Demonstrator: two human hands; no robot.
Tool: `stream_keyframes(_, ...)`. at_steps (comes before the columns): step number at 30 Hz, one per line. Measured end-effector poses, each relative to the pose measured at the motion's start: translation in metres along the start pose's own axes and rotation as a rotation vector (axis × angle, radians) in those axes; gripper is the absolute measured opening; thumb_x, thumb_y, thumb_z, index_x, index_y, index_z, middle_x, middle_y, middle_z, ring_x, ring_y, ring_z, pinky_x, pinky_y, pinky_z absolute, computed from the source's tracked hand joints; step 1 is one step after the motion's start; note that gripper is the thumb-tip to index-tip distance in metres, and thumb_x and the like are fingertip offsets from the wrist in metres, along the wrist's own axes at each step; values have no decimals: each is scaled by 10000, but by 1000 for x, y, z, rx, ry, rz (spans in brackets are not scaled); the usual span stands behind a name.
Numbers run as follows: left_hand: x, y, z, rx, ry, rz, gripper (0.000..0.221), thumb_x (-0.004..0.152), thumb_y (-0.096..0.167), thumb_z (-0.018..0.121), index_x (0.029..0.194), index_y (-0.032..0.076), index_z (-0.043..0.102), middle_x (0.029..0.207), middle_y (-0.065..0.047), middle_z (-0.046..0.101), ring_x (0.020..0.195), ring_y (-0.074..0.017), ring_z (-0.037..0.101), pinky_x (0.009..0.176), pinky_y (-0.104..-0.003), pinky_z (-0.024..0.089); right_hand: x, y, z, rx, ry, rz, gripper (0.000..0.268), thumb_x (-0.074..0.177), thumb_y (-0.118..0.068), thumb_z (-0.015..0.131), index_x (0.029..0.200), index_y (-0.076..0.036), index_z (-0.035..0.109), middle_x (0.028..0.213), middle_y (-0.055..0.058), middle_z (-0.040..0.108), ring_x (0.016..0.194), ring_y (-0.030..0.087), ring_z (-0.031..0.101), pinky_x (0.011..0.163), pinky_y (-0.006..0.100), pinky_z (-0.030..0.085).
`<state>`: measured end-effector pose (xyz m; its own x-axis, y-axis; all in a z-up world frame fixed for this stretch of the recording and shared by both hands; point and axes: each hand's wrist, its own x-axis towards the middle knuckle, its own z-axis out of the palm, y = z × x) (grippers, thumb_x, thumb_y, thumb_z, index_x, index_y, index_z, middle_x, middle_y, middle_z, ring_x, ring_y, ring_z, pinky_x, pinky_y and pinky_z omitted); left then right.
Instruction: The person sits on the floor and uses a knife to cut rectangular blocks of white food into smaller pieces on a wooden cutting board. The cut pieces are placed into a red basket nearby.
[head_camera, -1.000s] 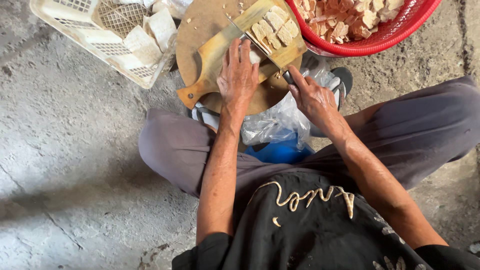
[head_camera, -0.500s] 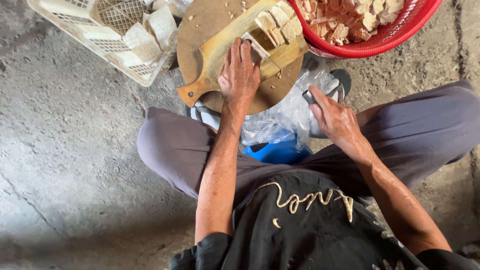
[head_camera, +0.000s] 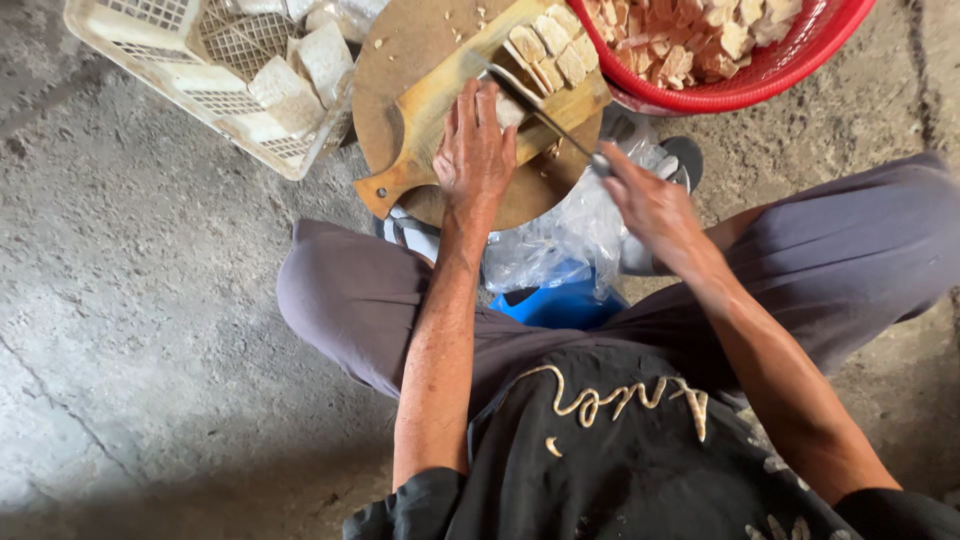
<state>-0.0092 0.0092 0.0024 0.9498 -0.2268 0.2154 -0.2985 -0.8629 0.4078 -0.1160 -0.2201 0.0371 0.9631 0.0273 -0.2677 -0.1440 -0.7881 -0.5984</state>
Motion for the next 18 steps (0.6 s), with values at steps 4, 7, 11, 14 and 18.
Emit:
stream_keyframes(4, -7, 2, -2, -34, 13, -11, 635, 802, 218, 859, 1344, 86, 556, 1402, -134, 527, 1218, -321, 627, 930, -381, 589, -14, 15, -25, 57, 82, 284, 372, 1207, -345, 410, 1555, -229, 473, 860, 169, 665, 608, 225, 607, 433, 319, 484)
stream_keyframes(7, -8, 3, -3, -45, 38, 1, 653, 794, 214, 859, 1352, 78, 549, 1402, -145, 527, 1213, -319, 631, 945, -379, 588, -20, 12, -31, 76, 91, 214, 452, 1154, -302, 423, 1602, -240, 420, 852, 155, 651, 608, 255, 614, 462, 353, 544)
stream_keyframes(11, -6, 0, 0, -53, 45, 3, 681, 779, 203, 848, 1363, 47, 537, 1391, -148, 550, 1202, -328, 638, 952, -374, 585, -35, -4, -19, -1, -8, 26, 468, 1086, -277, 497, 1535, -162, 430, 954, 178, 705, 729, 331, 713, 661, 464, 599)
stream_keyframes(14, -7, -1, 3, -27, 63, -19, 594, 830, 169, 842, 1336, 73, 546, 1416, -142, 561, 1218, -313, 646, 971, -363, 587, -49, -13, -9, -82, 21, -75, 475, 1073, -290, 530, 1522, -160, 447, 1051, 232, 698, 782, 450, 700, 683, 539, 577)
stream_keyframes(18, -7, -1, 4, -26, 16, -16, 647, 780, 166, 841, 1346, 48, 552, 1408, -157, 560, 1220, -322, 645, 959, -364, 591, -54, -18, -12, -150, -34, 10, 495, 1049, -303, 550, 1516, -176, 451, 1017, 226, 699, 745, 473, 685, 650, 559, 556)
